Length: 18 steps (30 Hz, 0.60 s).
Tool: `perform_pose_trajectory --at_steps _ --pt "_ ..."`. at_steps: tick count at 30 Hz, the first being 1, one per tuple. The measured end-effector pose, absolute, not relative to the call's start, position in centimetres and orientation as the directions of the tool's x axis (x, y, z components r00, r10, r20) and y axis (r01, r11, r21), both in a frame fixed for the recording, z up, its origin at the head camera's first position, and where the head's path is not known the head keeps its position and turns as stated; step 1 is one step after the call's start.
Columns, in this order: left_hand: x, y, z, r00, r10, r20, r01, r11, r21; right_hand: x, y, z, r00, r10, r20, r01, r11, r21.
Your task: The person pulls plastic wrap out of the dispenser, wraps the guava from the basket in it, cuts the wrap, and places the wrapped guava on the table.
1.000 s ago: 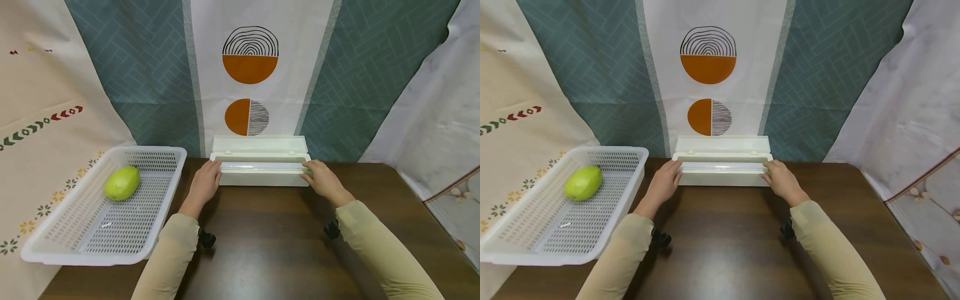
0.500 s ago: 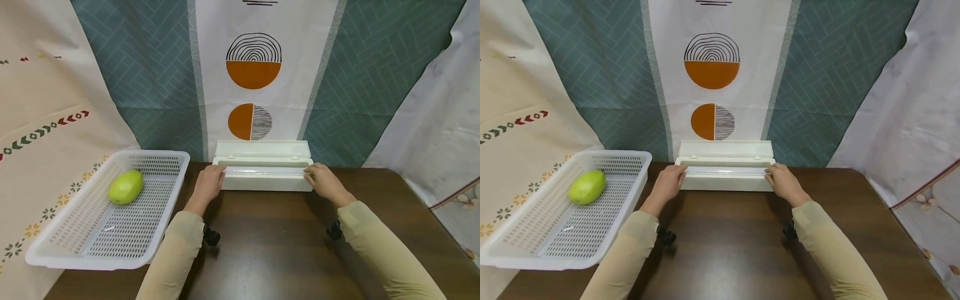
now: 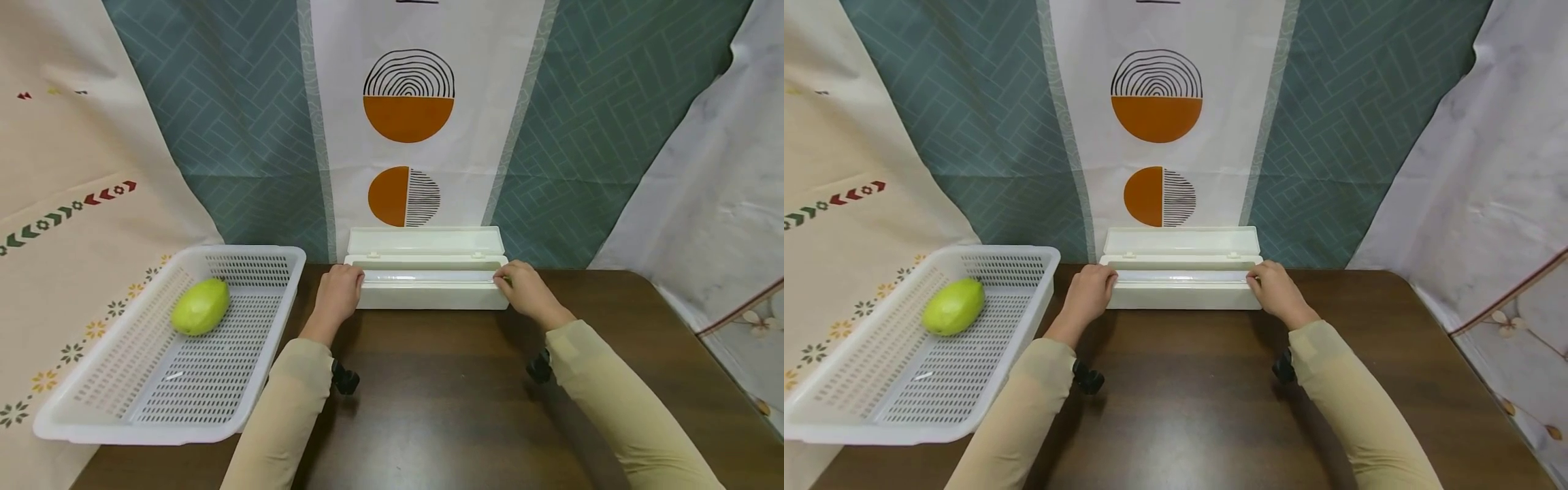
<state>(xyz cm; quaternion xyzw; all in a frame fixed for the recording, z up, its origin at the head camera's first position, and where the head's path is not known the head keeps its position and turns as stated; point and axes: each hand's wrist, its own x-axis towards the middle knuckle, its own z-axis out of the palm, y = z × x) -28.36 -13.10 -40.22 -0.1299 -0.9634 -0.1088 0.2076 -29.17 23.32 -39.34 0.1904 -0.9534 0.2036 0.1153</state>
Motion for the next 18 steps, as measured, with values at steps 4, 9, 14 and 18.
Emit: perform_pose_trajectory --at_steps 4,9,14,18 --pt "-28.45 -13.17 -40.17 -0.883 0.197 0.425 0.293 0.94 0.173 -29.33 23.34 -39.39 -0.9 -0.318 0.299 -0.414 0.838 -0.356" --pt "-28.53 -13.18 -39.95 -0.89 0.17 0.422 0.285 0.932 0.226 -29.43 23.63 -39.44 -0.904 -0.316 0.288 -0.409 0.835 -0.369" --pt "-28.6 -13.33 -39.55 -0.9 0.135 0.414 0.272 0.916 0.294 -29.58 23.72 -39.33 -0.905 -0.326 0.275 -0.415 0.82 -0.394" --pt "-28.72 -13.48 -39.53 -0.914 0.113 0.39 0.259 0.902 0.346 -29.84 23.55 -39.39 -0.9 -0.334 0.28 -0.424 0.819 -0.387"
